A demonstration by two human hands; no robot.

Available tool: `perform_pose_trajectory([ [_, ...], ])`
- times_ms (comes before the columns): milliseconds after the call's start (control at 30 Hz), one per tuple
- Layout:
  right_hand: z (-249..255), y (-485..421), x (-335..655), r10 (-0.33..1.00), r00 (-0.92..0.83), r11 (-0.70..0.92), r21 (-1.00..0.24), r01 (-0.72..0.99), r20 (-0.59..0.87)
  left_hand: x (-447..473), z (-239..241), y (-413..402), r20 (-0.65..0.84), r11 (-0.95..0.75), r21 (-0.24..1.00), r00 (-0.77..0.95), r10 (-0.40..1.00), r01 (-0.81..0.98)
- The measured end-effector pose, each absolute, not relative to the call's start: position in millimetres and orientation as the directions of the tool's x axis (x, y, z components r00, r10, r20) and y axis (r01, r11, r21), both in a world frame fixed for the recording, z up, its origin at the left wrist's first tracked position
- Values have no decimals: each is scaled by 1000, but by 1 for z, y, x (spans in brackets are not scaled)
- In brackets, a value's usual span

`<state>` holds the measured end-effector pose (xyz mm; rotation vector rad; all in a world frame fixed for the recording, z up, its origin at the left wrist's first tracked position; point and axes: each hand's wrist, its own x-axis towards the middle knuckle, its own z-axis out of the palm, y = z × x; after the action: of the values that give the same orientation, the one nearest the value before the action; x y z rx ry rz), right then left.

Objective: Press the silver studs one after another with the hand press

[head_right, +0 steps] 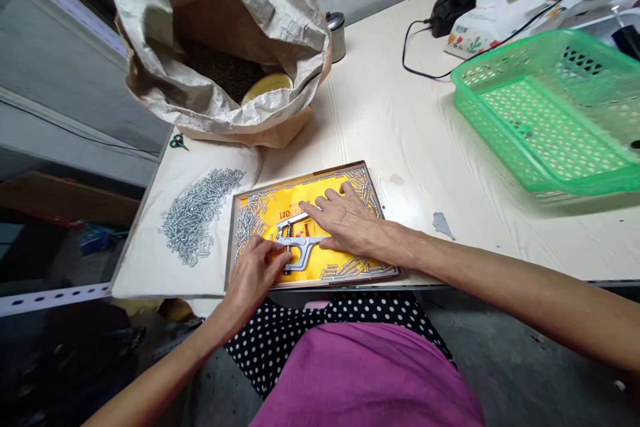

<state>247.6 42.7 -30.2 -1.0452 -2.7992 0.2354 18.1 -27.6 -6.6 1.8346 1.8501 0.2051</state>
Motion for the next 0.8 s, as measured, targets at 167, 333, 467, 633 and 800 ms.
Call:
perform_pose_trajectory([
  [167,-33,36,249,693,-716,716,-184,673,77,45,-12,-12,-16,-446,271,467,884,853],
  [333,-32,33,253,736,-676,670,-172,722,25,52,-15,19,-127,-565,234,600,790,792],
  [467,-28,31,253,743,-669,662,-168,730,25,55,-11,28,-173,-578,243,622,764,779],
  [633,-31,32,249,782,-621,623,-117,773,59,60,-9,26,-114,-542,234,576,809,807],
  [800,-45,34,240,730,-683,678,-139,722,14,59,-17,27,-112,-511,222,542,833,831],
])
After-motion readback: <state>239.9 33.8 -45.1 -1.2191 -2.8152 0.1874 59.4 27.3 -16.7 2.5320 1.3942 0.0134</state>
